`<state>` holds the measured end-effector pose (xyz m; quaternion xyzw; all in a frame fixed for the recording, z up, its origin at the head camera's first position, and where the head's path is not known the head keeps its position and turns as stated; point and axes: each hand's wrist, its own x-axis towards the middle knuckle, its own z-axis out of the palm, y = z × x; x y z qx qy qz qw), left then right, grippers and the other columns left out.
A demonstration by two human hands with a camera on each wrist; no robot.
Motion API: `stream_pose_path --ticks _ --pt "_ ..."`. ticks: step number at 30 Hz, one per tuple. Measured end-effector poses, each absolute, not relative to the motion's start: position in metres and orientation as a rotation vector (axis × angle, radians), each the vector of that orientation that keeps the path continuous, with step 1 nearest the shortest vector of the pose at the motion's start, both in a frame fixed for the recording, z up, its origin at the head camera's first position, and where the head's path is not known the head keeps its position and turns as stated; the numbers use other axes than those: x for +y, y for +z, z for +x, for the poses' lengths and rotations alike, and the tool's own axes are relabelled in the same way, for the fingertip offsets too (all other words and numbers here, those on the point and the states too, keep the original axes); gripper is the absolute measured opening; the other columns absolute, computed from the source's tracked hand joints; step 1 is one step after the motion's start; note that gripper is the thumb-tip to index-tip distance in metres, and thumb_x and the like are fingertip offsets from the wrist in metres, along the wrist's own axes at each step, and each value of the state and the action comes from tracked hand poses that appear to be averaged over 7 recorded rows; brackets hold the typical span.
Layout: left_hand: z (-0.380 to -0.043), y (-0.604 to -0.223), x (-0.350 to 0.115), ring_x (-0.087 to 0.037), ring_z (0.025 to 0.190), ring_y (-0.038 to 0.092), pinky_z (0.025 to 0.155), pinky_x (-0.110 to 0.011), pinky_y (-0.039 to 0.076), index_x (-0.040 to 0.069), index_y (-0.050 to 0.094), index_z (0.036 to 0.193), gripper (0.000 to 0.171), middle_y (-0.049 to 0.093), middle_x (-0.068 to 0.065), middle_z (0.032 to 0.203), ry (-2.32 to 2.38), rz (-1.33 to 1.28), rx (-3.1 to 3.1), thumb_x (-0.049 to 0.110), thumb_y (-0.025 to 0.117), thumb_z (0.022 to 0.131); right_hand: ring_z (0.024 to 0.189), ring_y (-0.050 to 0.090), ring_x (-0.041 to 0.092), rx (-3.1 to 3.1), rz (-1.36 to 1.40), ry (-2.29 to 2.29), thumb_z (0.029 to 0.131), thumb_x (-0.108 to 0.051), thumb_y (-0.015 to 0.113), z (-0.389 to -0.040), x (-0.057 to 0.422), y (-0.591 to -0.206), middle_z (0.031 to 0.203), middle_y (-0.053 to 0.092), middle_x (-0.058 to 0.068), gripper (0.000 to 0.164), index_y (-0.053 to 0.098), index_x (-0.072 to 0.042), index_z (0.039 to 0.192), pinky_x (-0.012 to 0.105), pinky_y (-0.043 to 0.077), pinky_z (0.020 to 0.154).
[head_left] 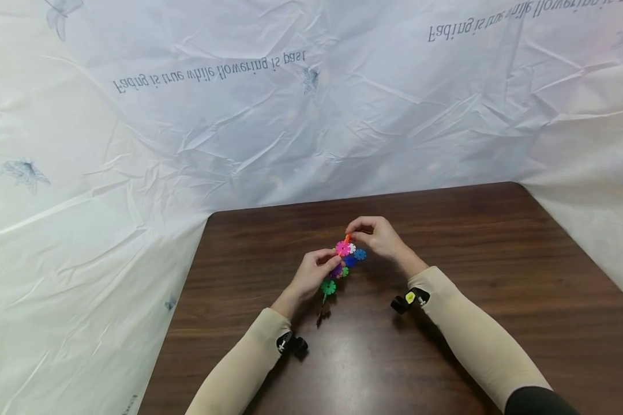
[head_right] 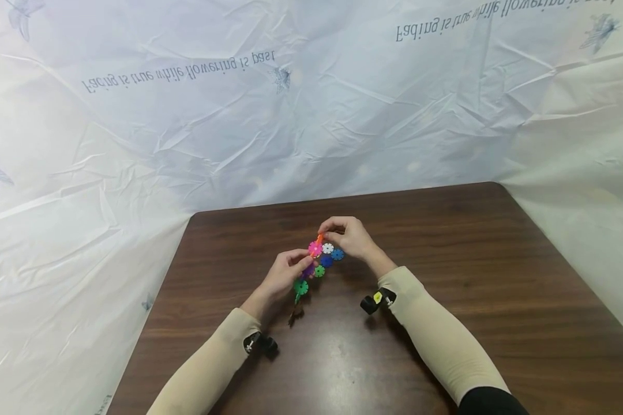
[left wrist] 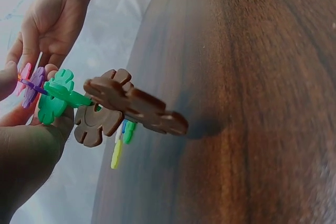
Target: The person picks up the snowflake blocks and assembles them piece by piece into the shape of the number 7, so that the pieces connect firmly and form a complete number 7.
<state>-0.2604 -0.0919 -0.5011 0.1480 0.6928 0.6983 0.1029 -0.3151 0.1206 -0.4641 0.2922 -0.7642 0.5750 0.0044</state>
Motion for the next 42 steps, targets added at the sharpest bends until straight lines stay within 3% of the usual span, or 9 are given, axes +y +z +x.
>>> stream_pose_path --ticks 7,15,20,23,26,30,37,42 --pt "-0.261 -0.502 -0.093 -0.015 0.078 0.067 0.074 -0.027 0.058 -0.012 0.059 0.121 0.031 0.062 -0.038 0.109 2.071 0.431 2.034 0.01 0.056 0.099 0.09 0.065 0.043 -2.357 0.97 1.774 0.094 0.0 0.06 -0.313 0.12 -0.462 0.101 0.068 0.021 0.015 0.067 0.01 0.103 0.026 0.058 0.073" --pt "-0.26 -0.501 -0.093 -0.04 0.106 0.064 0.081 -0.027 0.057 -0.012 0.059 0.121 0.03 0.068 -0.026 0.108 2.09 0.443 2.041 0.006 0.059 0.097 0.092 0.066 0.04 -2.348 0.963 1.785 0.094 0.0 0.06 -0.313 0.121 -0.462 0.104 0.067 0.024 0.013 0.069 0.004 0.103 0.024 0.058 0.073" --pt "-0.259 -0.5 -0.093 -0.03 0.103 0.067 0.084 -0.028 0.057 -0.013 0.059 0.12 0.03 0.068 -0.024 0.108 2.096 0.438 2.039 0.006 0.06 0.096 0.093 0.067 0.039 -2.356 0.938 1.812 0.094 -0.001 0.061 -0.315 0.124 -0.463 0.105 0.067 0.023 0.017 0.067 0.007 0.107 0.04 0.059 0.078" --pt "-0.259 -0.5 -0.094 -0.02 0.098 0.069 0.086 -0.028 0.056 -0.012 0.059 0.12 0.03 0.068 -0.025 0.109 2.102 0.43 2.025 0.005 0.06 0.096 0.094 0.067 0.035 -2.389 0.908 1.781 0.094 -0.006 0.063 -0.317 0.126 -0.467 0.105 0.068 0.019 0.017 0.068 0.003 0.108 0.047 0.058 0.08" --pt "-0.259 -0.499 -0.095 -0.017 0.097 0.068 0.087 -0.029 0.056 -0.012 0.059 0.121 0.03 0.067 -0.027 0.11 2.106 0.437 2.021 0.006 0.06 0.096 0.093 0.067 0.028 -2.442 0.864 1.68 0.094 -0.01 0.065 -0.32 0.128 -0.472 0.104 0.069 0.014 0.015 0.069 -0.004 0.107 0.043 0.058 0.08" --pt "-0.259 -0.498 -0.095 -0.025 0.101 0.067 0.086 -0.03 0.056 -0.012 0.059 0.122 0.032 0.066 -0.029 0.111 2.103 0.442 2.027 0.008 0.06 0.096 0.092 0.066 0.023 -2.524 0.792 1.525 0.093 -0.013 0.067 -0.324 0.131 -0.48 0.102 0.069 0.008 0.014 0.07 -0.011 0.106 0.04 0.057 0.081" --pt "-0.259 -0.496 -0.096 -0.036 0.108 0.063 0.084 -0.026 0.056 -0.01 0.059 0.123 0.03 0.065 -0.032 0.112 2.112 0.4 2.015 0.007 0.058 0.097 0.094 0.066 0.024 -2.62 0.77 1.36 0.091 -0.015 0.069 -0.329 0.135 -0.494 0.104 0.07 0.009 0.026 0.068 -0.004 0.115 0.044 0.056 0.083" --pt "-0.259 -0.495 -0.098 -0.025 0.1 0.067 0.082 -0.026 0.056 -0.009 0.06 0.122 0.03 0.068 -0.026 0.108 2.129 0.402 1.999 0.008 0.058 0.098 0.092 0.065 0.023 -2.679 0.772 1.285 0.091 -0.014 0.069 -0.331 0.136 -0.501 0.104 0.069 0.01 0.028 0.067 -0.003 0.117 0.042 0.055 0.081"
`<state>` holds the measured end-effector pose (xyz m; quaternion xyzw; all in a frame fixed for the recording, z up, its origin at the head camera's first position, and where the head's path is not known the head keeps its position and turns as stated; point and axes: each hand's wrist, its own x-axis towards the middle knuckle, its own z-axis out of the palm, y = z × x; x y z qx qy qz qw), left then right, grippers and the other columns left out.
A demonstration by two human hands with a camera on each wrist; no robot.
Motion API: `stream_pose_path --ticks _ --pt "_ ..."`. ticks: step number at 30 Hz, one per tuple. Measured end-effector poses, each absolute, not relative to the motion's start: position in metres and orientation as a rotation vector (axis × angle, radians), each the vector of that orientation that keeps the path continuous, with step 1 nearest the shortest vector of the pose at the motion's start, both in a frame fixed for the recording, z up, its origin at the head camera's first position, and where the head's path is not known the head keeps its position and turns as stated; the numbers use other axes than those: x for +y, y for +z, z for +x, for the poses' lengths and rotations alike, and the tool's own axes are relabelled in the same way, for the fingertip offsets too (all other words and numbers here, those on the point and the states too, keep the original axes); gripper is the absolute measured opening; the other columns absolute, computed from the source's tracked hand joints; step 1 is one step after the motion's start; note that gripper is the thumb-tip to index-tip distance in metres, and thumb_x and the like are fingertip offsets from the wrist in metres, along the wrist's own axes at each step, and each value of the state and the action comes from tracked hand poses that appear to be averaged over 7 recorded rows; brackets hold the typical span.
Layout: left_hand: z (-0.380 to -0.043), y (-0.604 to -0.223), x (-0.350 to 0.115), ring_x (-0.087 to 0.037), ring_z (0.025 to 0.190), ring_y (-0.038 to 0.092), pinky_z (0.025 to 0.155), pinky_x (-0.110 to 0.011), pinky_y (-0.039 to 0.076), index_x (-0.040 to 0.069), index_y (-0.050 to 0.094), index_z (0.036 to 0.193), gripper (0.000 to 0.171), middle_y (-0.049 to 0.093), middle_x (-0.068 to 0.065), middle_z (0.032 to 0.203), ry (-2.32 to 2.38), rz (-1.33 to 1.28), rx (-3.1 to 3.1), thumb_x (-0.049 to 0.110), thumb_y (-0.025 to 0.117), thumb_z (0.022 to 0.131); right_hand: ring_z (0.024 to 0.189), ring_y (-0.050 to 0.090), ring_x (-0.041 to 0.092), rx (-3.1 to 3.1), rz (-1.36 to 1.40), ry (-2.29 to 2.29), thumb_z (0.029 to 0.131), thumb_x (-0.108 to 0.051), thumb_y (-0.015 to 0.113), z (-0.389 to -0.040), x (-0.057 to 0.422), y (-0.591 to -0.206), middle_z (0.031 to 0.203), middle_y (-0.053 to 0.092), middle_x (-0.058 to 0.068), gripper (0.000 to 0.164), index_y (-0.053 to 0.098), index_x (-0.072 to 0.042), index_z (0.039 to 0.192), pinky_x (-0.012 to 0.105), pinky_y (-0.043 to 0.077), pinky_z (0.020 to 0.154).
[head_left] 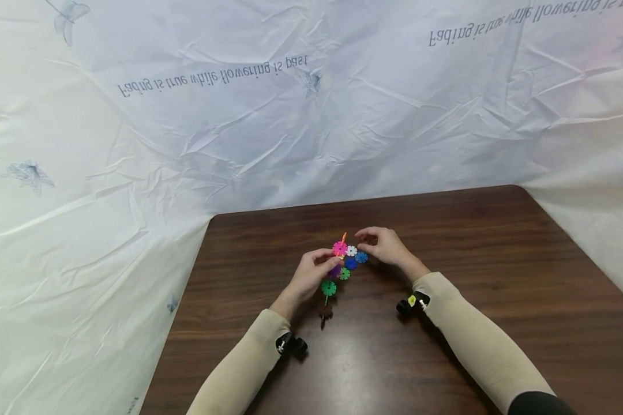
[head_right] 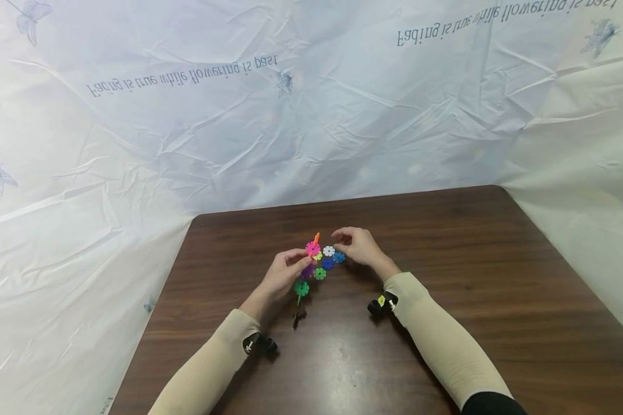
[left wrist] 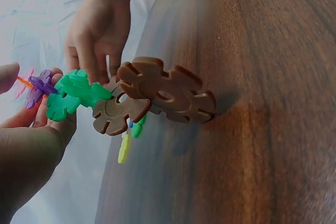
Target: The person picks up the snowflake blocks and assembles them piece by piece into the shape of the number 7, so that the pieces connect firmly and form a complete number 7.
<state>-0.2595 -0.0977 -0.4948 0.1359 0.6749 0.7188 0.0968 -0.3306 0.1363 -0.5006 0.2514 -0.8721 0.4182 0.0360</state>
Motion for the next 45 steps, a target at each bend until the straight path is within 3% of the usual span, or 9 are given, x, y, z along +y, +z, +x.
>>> stream_pose_path --ticks 4,13,16,20,23,29,32,38,45 --pt "-0.26 -0.495 -0.099 -0.014 0.093 0.067 0.083 -0.025 0.056 -0.009 0.06 0.122 0.03 0.071 -0.013 0.101 2.136 0.399 1.997 0.009 0.059 0.097 0.088 0.064 0.021 -2.748 0.757 1.207 0.09 -0.015 0.07 -0.331 0.137 -0.507 0.101 0.069 0.01 0.028 0.068 -0.004 0.116 0.039 0.055 0.076" --pt "-0.262 -0.496 -0.103 -0.012 0.091 0.067 0.081 -0.024 0.056 -0.01 0.059 0.122 0.03 0.071 -0.002 0.095 2.161 0.395 1.981 0.007 0.058 0.097 0.091 0.064 0.023 -2.83 0.797 1.056 0.086 -0.016 0.074 -0.333 0.134 -0.515 0.099 0.069 0.01 0.028 0.069 -0.004 0.111 0.042 0.054 0.08" --pt "-0.262 -0.494 -0.104 -0.012 0.09 0.066 0.08 -0.023 0.056 -0.009 0.059 0.122 0.029 0.071 -0.005 0.095 2.169 0.399 1.973 0.007 0.058 0.097 0.091 0.063 0.024 -2.849 0.831 0.982 0.085 -0.017 0.076 -0.333 0.134 -0.515 0.101 0.067 0.012 0.031 0.069 -0.003 0.111 0.042 0.054 0.081" --pt "-0.263 -0.493 -0.106 -0.015 0.088 0.066 0.077 -0.024 0.056 -0.007 0.059 0.123 0.029 0.066 -0.029 0.107 2.185 0.393 1.958 0.007 0.058 0.097 0.09 0.061 0.024 -2.871 0.864 0.884 0.084 -0.018 0.077 -0.332 0.133 -0.516 0.102 0.064 0.013 0.034 0.069 -0.002 0.113 0.041 0.053 0.08" --pt "-0.263 -0.493 -0.107 -0.015 0.086 0.066 0.076 -0.024 0.057 -0.008 0.058 0.122 0.028 0.06 -0.037 0.114 2.199 0.387 1.949 0.006 0.057 0.098 0.089 0.058 0.022 -2.879 0.87 0.822 0.085 -0.019 0.076 -0.331 0.132 -0.517 0.101 0.062 0.012 0.034 0.069 -0.002 0.113 0.04 0.052 0.079" --pt "-0.263 -0.494 -0.108 -0.012 0.084 0.065 0.075 -0.023 0.056 -0.009 0.058 0.122 0.029 0.069 -0.01 0.098 2.203 0.392 1.952 0.006 0.058 0.097 0.087 0.056 0.021 -2.886 0.851 0.783 0.085 -0.018 0.076 -0.33 0.132 -0.518 0.098 0.062 0.01 0.03 0.07 -0.003 0.109 0.04 0.05 0.079" --pt "-0.262 -0.494 -0.108 -0.011 0.084 0.065 0.075 -0.023 0.056 -0.009 0.058 0.122 0.029 0.069 -0.004 0.096 2.202 0.403 1.949 0.007 0.058 0.097 0.087 0.056 0.021 -2.886 0.856 0.784 0.085 -0.018 0.075 -0.329 0.132 -0.518 0.098 0.061 0.01 0.028 0.069 -0.003 0.108 0.041 0.05 0.077" --pt "-0.261 -0.493 -0.107 -0.01 0.086 0.064 0.073 -0.021 0.054 -0.009 0.058 0.119 0.028 0.069 -0.007 0.097 2.199 0.403 1.961 0.008 0.059 0.097 0.086 0.058 0.02 -2.904 0.807 0.846 0.084 -0.018 0.076 -0.33 0.13 -0.518 0.096 0.062 0.008 0.026 0.065 -0.006 0.105 0.039 0.051 0.077" --pt "-0.262 -0.493 -0.105 -0.025 0.096 0.065 0.078 -0.025 0.056 -0.01 0.058 0.117 0.025 0.065 -0.023 0.106 2.233 0.336 1.91 0.005 0.059 0.096 0.082 0.06 0.018 -2.85 0.809 0.955 0.083 -0.007 0.074 -0.33 0.131 -0.516 0.088 0.066 0.005 0.023 0.069 -0.008 0.105 0.036 0.052 0.072"
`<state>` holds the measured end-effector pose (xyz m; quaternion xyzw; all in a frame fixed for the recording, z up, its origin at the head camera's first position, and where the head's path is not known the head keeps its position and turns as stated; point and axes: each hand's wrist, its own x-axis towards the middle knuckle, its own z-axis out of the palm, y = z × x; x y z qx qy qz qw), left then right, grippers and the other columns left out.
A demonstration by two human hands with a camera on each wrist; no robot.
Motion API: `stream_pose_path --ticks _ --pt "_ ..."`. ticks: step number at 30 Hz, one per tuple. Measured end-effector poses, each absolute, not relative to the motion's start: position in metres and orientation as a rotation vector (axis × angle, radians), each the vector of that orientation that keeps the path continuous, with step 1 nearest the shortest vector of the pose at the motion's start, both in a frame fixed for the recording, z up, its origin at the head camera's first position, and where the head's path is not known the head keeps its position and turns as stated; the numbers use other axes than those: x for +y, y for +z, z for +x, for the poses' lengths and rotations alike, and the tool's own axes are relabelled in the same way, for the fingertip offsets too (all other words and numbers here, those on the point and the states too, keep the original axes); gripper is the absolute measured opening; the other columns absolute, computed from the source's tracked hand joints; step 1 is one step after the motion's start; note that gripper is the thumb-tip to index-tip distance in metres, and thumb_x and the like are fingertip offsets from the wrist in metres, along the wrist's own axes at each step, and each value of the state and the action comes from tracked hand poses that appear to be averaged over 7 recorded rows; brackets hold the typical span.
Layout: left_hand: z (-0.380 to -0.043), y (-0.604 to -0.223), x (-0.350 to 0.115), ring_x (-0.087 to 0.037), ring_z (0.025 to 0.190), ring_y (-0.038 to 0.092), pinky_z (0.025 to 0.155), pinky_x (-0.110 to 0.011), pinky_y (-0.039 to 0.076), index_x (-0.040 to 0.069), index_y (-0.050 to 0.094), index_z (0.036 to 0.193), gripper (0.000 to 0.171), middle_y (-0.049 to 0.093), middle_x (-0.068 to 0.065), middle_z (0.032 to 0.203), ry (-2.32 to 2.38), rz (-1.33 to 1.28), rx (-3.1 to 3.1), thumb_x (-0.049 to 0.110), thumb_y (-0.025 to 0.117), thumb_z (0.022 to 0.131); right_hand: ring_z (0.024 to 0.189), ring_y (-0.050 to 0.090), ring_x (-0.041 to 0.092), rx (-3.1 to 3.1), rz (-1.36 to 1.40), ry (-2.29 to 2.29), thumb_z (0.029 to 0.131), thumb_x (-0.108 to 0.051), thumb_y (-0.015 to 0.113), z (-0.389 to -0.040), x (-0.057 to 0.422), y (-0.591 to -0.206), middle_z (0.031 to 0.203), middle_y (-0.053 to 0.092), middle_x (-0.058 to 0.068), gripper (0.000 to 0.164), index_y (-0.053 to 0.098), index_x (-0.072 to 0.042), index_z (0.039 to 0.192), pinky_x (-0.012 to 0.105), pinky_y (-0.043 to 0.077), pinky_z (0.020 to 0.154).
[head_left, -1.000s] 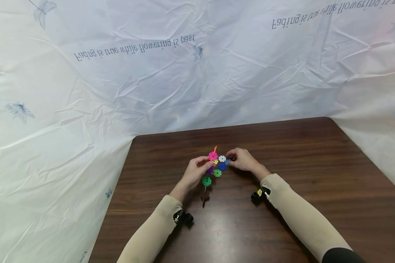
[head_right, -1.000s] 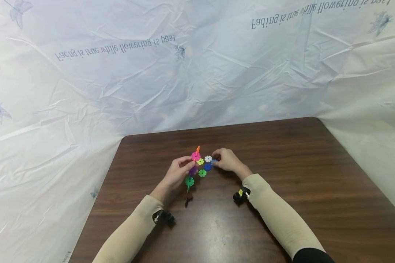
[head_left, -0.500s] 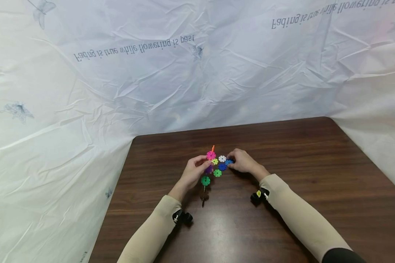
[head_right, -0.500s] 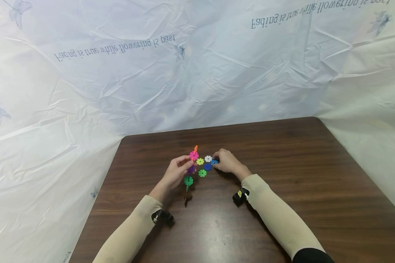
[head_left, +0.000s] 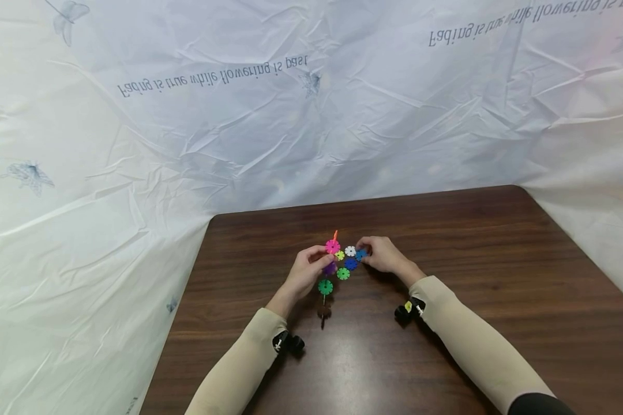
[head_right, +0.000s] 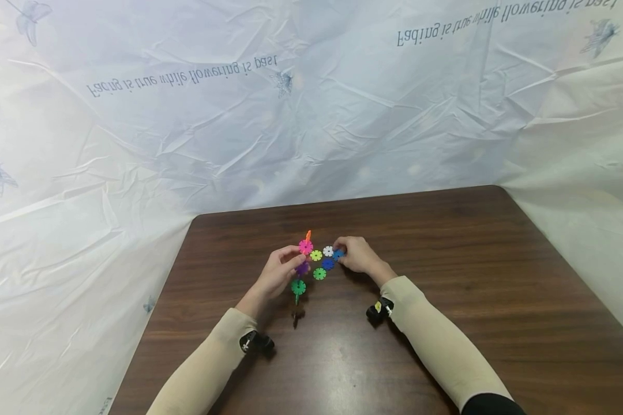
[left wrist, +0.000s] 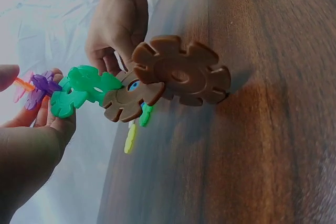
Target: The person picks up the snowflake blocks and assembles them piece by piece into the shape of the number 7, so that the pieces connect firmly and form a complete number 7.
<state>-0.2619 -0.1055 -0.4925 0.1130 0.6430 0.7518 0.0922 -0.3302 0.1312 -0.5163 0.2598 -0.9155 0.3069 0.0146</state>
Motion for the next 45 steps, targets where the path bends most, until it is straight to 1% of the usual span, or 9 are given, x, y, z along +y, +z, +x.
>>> stream_pose_path --ticks 5,11,16,20,23,29,32,38,45 --pt "-0.262 -0.493 -0.105 -0.018 0.085 0.067 0.076 -0.025 0.056 -0.014 0.054 0.119 0.031 0.067 -0.011 0.097 2.246 0.345 1.871 0.005 0.059 0.096 0.075 0.058 0.015 -2.814 0.78 1.065 0.088 -0.006 0.069 -0.329 0.133 -0.511 0.087 0.067 0.003 0.022 0.072 -0.011 0.108 0.033 0.051 0.066" --pt "-0.263 -0.493 -0.105 -0.016 0.085 0.066 0.076 -0.024 0.055 -0.016 0.052 0.121 0.033 0.066 -0.005 0.094 2.24 0.357 1.867 0.005 0.058 0.097 0.063 0.058 0.014 -2.75 0.759 1.204 0.092 -0.009 0.065 -0.329 0.134 -0.501 0.079 0.067 0.003 0.021 0.073 -0.011 0.112 0.03 0.049 0.056" --pt "-0.264 -0.494 -0.105 -0.017 0.085 0.066 0.075 -0.024 0.055 -0.016 0.052 0.121 0.033 0.065 -0.005 0.094 2.232 0.364 1.871 0.006 0.059 0.096 0.067 0.064 0.022 -2.687 0.78 1.258 0.093 -0.011 0.066 -0.328 0.133 -0.494 0.086 0.069 0.004 0.02 0.073 -0.01 0.112 0.031 0.051 0.057" --pt "-0.264 -0.494 -0.105 -0.016 0.084 0.067 0.075 -0.024 0.055 -0.02 0.049 0.121 0.037 0.064 -0.008 0.095 2.232 0.379 1.862 0.006 0.058 0.097 0.071 0.067 0.029 -2.667 0.803 1.293 0.093 -0.012 0.066 -0.327 0.132 -0.487 0.084 0.069 0.005 0.02 0.073 -0.009 0.112 0.032 0.052 0.057" --pt "-0.264 -0.494 -0.106 -0.017 0.083 0.067 0.075 -0.024 0.055 -0.021 0.047 0.121 0.038 0.064 -0.014 0.096 2.228 0.386 1.861 0.005 0.057 0.097 0.069 0.065 0.026 -2.647 0.818 1.3 0.092 -0.012 0.067 -0.326 0.13 -0.481 0.081 0.067 0.002 0.019 0.074 -0.012 0.111 0.031 0.051 0.056" --pt "-0.264 -0.495 -0.106 -0.019 0.084 0.066 0.074 -0.025 0.055 -0.019 0.051 0.117 0.032 0.064 -0.013 0.094 2.229 0.406 1.869 0.004 0.057 0.096 0.07 0.062 0.016 -2.602 0.806 1.345 0.092 -0.013 0.068 -0.321 0.127 -0.469 0.083 0.066 0.002 0.018 0.073 -0.013 0.109 0.031 0.052 0.06" --pt "-0.264 -0.495 -0.105 -0.018 0.082 0.067 0.073 -0.026 0.055 -0.02 0.051 0.117 0.032 0.064 -0.014 0.094 2.236 0.422 1.864 0.003 0.058 0.096 0.075 0.063 0.017 -2.58 0.786 1.409 0.091 -0.014 0.069 -0.319 0.126 -0.463 0.086 0.067 0.003 0.017 0.072 -0.013 0.107 0.03 0.054 0.064" --pt "-0.264 -0.495 -0.105 -0.016 0.083 0.065 0.072 -0.024 0.054 -0.017 0.051 0.117 0.031 0.065 -0.001 0.089 2.246 0.457 1.87 0.003 0.058 0.095 0.076 0.067 0.024 -2.518 0.776 1.499 0.09 -0.015 0.071 -0.315 0.123 -0.453 0.086 0.068 0.006 0.017 0.072 -0.011 0.106 0.028 0.055 0.062" --pt "-0.264 -0.495 -0.104 -0.019 0.084 0.062 0.075 -0.025 0.055 -0.011 0.054 0.121 0.028 0.062 -0.003 0.096 2.255 0.468 1.852 0.001 0.057 0.096 0.076 0.068 0.024 -2.484 0.745 1.559 0.089 -0.014 0.072 -0.315 0.12 -0.453 0.086 0.069 0.008 0.018 0.073 -0.009 0.107 0.027 0.056 0.063"
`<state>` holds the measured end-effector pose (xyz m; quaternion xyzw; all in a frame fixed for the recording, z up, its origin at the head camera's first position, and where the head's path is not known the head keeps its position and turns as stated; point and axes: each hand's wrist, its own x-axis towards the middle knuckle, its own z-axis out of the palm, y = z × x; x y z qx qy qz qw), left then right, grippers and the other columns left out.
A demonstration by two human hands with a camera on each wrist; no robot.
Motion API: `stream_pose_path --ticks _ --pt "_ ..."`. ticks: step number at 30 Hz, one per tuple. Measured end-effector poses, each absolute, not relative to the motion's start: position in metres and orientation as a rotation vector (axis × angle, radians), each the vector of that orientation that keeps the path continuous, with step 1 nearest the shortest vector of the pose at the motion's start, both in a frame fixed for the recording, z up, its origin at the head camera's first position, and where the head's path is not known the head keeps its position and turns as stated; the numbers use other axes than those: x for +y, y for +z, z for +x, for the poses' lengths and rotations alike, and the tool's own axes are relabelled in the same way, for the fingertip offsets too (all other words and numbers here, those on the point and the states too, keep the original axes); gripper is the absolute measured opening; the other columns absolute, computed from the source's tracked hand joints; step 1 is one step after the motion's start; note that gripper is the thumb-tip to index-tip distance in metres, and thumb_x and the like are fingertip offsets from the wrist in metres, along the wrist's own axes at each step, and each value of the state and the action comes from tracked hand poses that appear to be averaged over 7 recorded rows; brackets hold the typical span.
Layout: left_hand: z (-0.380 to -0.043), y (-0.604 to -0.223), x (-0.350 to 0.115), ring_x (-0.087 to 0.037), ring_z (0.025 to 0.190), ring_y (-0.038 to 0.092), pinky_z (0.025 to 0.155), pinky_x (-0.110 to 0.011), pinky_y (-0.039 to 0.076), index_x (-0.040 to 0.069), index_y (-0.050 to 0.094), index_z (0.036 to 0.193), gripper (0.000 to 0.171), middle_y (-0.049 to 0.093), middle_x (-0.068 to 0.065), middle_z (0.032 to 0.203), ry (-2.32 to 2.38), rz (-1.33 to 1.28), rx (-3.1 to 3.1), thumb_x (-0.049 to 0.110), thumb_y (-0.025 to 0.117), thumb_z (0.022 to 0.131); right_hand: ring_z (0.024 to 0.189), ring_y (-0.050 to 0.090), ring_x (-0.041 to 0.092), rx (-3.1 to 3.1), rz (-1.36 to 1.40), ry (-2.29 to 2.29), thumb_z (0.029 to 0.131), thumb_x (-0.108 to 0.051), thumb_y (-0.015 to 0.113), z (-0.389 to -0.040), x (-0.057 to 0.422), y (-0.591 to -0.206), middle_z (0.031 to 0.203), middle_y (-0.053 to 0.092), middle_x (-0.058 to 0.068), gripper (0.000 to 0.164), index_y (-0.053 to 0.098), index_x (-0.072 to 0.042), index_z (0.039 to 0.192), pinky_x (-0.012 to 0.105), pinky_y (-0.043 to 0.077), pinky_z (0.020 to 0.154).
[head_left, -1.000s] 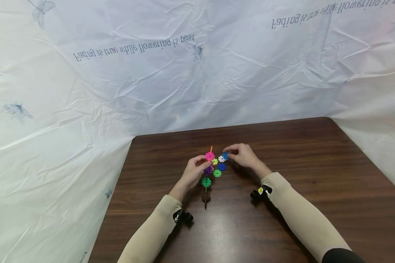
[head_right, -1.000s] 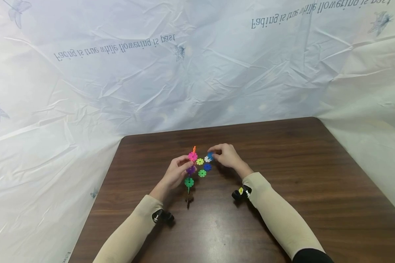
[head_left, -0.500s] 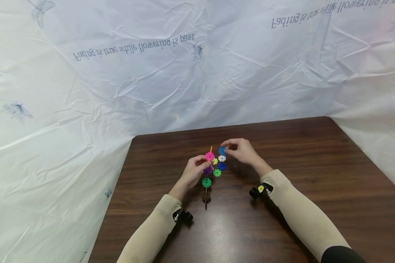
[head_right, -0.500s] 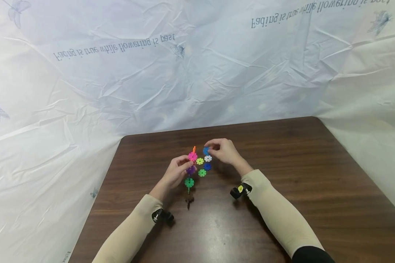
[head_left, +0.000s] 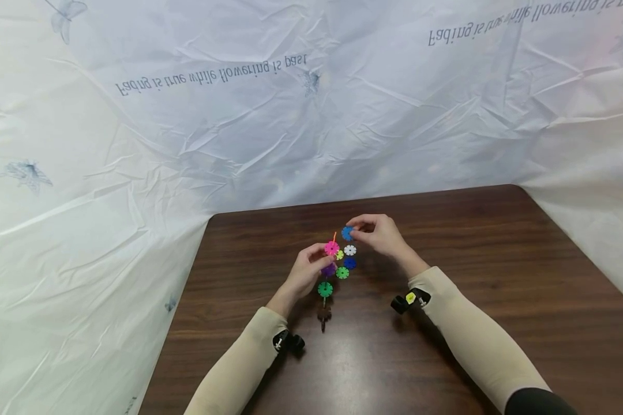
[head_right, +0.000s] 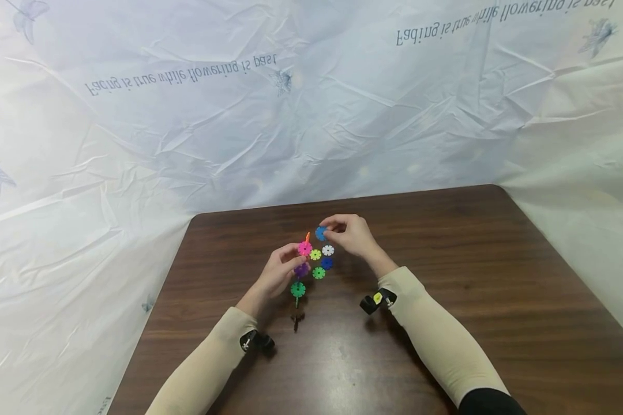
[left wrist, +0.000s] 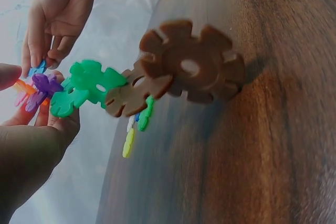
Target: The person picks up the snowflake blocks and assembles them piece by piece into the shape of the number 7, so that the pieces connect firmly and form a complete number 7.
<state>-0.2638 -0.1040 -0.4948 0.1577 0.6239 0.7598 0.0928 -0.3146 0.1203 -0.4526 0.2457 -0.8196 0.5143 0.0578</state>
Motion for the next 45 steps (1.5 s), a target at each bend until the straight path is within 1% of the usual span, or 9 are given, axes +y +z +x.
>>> stream_pose_path --ticks 5,10,17,21,25,32,38,41,45 --pt "-0.264 -0.494 -0.104 -0.017 0.083 0.063 0.073 -0.025 0.055 -0.011 0.054 0.122 0.029 0.062 -0.004 0.096 2.241 0.46 1.87 0.002 0.057 0.096 0.075 0.067 0.026 -2.439 0.739 1.631 0.089 -0.014 0.072 -0.313 0.117 -0.451 0.086 0.069 0.01 0.02 0.073 -0.008 0.107 0.027 0.056 0.062" --pt "-0.265 -0.495 -0.104 -0.015 0.078 0.065 0.069 -0.025 0.054 -0.013 0.054 0.122 0.03 0.066 -0.002 0.089 2.248 0.446 1.882 0.001 0.058 0.095 0.078 0.067 0.027 -2.412 0.74 1.662 0.089 -0.015 0.072 -0.311 0.114 -0.448 0.089 0.068 0.012 0.022 0.072 -0.005 0.109 0.027 0.057 0.064" --pt "-0.266 -0.496 -0.104 -0.014 0.076 0.065 0.069 -0.024 0.054 -0.015 0.053 0.121 0.03 0.067 -0.004 0.083 2.251 0.43 1.873 -0.001 0.056 0.095 0.078 0.068 0.027 -2.388 0.73 1.705 0.089 -0.015 0.073 -0.31 0.106 -0.444 0.089 0.068 0.012 0.022 0.072 -0.006 0.109 0.042 0.06 0.068" --pt "-0.266 -0.496 -0.104 -0.013 0.077 0.065 0.07 -0.023 0.055 -0.016 0.053 0.122 0.031 0.067 -0.002 0.084 2.237 0.442 1.88 0.0 0.056 0.095 0.076 0.068 0.023 -2.383 0.715 1.702 0.088 -0.014 0.073 -0.311 0.104 -0.443 0.088 0.069 0.011 0.021 0.072 -0.007 0.108 0.035 0.06 0.065" --pt "-0.266 -0.496 -0.104 -0.013 0.076 0.065 0.071 -0.024 0.055 -0.016 0.054 0.122 0.031 0.067 -0.006 0.085 2.238 0.447 1.882 0.0 0.056 0.095 0.076 0.068 0.023 -2.378 0.707 1.704 0.088 -0.015 0.073 -0.311 0.103 -0.443 0.089 0.069 0.011 0.021 0.072 -0.007 0.107 0.031 0.059 0.063" --pt "-0.265 -0.496 -0.103 -0.015 0.08 0.065 0.075 -0.025 0.056 -0.014 0.055 0.12 0.029 0.066 -0.002 0.092 2.238 0.463 1.88 -0.001 0.058 0.095 0.081 0.068 0.036 -2.378 0.705 1.743 0.089 -0.015 0.072 -0.313 0.104 -0.445 0.091 0.069 0.015 0.022 0.072 -0.007 0.11 0.042 0.06 0.068" --pt "-0.265 -0.493 -0.103 -0.019 0.085 0.065 0.078 -0.026 0.057 -0.014 0.055 0.123 0.032 0.066 -0.001 0.098 2.21 0.464 1.908 0.0 0.059 0.095 0.075 0.067 0.023 -2.399 0.738 1.702 0.092 -0.006 0.067 -0.312 0.103 -0.442 0.092 0.07 0.02 0.023 0.07 -0.001 0.114 0.05 0.058 0.072" --pt "-0.265 -0.492 -0.103 -0.019 0.087 0.066 0.08 -0.026 0.057 -0.014 0.054 0.124 0.033 0.065 -0.004 0.101 2.183 0.471 1.937 0.0 0.06 0.095 0.073 0.065 0.018 -2.404 0.78 1.673 0.092 -0.003 0.064 -0.303 0.103 -0.431 0.093 0.07 0.023 0.023 0.069 0.003 0.114 0.044 0.058 0.069" --pt "-0.265 -0.492 -0.104 -0.013 0.087 0.066 0.083 -0.026 0.056 -0.014 0.054 0.124 0.033 0.06 -0.027 0.114 2.153 0.471 1.967 0.0 0.059 0.094 0.073 0.065 0.013 -2.396 0.832 1.662 0.093 -0.003 0.064 -0.294 0.103 -0.423 0.095 0.07 0.023 0.023 0.069 0.004 0.114 0.027 0.056 0.065"
